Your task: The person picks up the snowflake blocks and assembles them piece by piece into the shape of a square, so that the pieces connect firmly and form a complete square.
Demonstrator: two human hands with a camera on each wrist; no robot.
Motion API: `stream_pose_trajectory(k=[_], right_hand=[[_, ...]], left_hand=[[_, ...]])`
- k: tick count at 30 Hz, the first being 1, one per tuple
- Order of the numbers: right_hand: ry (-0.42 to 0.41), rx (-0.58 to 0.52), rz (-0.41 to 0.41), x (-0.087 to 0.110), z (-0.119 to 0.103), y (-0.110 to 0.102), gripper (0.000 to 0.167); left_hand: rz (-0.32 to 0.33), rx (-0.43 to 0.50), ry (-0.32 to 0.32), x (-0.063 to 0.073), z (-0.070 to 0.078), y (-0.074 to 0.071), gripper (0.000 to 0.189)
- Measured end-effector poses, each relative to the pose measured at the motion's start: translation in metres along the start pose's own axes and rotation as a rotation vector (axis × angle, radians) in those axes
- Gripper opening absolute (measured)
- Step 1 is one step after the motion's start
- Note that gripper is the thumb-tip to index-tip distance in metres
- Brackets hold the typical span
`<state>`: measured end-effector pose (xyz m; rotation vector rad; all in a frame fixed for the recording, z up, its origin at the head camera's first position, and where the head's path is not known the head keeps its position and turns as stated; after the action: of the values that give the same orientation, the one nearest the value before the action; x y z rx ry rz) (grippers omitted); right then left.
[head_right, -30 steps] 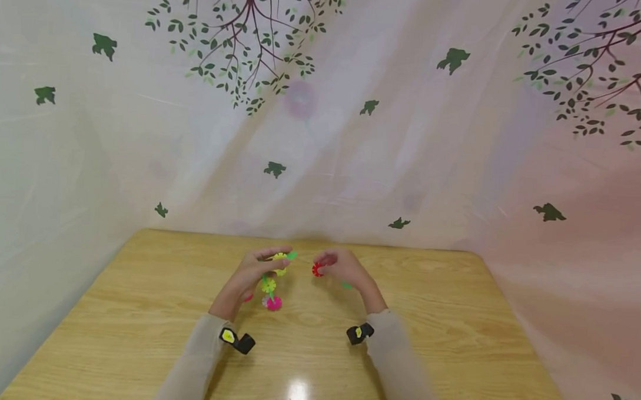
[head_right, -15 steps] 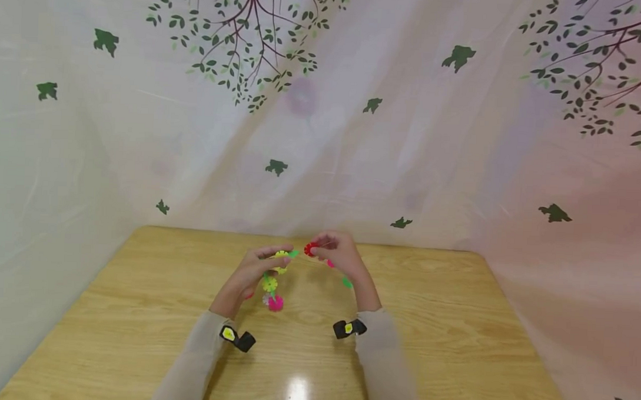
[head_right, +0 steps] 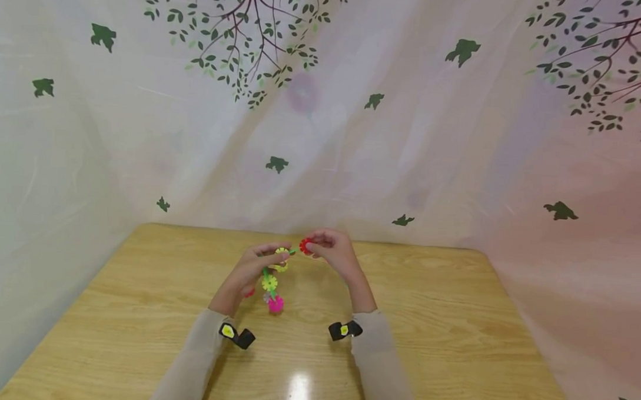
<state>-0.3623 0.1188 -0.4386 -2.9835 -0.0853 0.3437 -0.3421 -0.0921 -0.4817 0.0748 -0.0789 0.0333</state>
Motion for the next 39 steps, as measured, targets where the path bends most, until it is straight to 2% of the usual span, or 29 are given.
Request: stream_pose_trajectory(k=[7, 18, 26, 33, 39], right_hand=[[0.002, -0.009, -0.007, -0.002, 0.0, 0.004, 0.027], [-0.017, -0.013, -0.018, -0.005, -0.001, 0.011, 0.026], [-0.017, -0.028, -0.041, -0.007, 0.001, 0.014, 0.024], [-0.003, -0.04, -0.055, -0.005, 0.004, 0.014, 0.022], [0.034, -0.049, -0.058, 0.002, 0.014, 0.012, 0.022]], left_hand=[[0.015, -0.005, -0.009, -0.004, 0.001, -0.002, 0.041], [-0.003, -0.016, -0.004, -0.007, 0.004, -0.006, 0.046], [0.002, -0.016, -0.002, -0.006, 0.007, -0.008, 0.038], [0.023, 0.003, -0.007, -0.008, 0.0, -0.007, 0.04], [0.008, 0.034, -0.053, -0.006, -0.011, -0.003, 0.042]])
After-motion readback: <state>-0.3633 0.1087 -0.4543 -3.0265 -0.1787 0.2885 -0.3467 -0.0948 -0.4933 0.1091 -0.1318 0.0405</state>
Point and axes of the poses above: each hand's wrist, its own x-axis away from the middle knuckle, its own y-axis out of the palm, z = x × y, the point moved 3 cm from there along -x, towards the middle knuckle, and after that the axes turned 14 degrees about z, right-handed, at the moved point
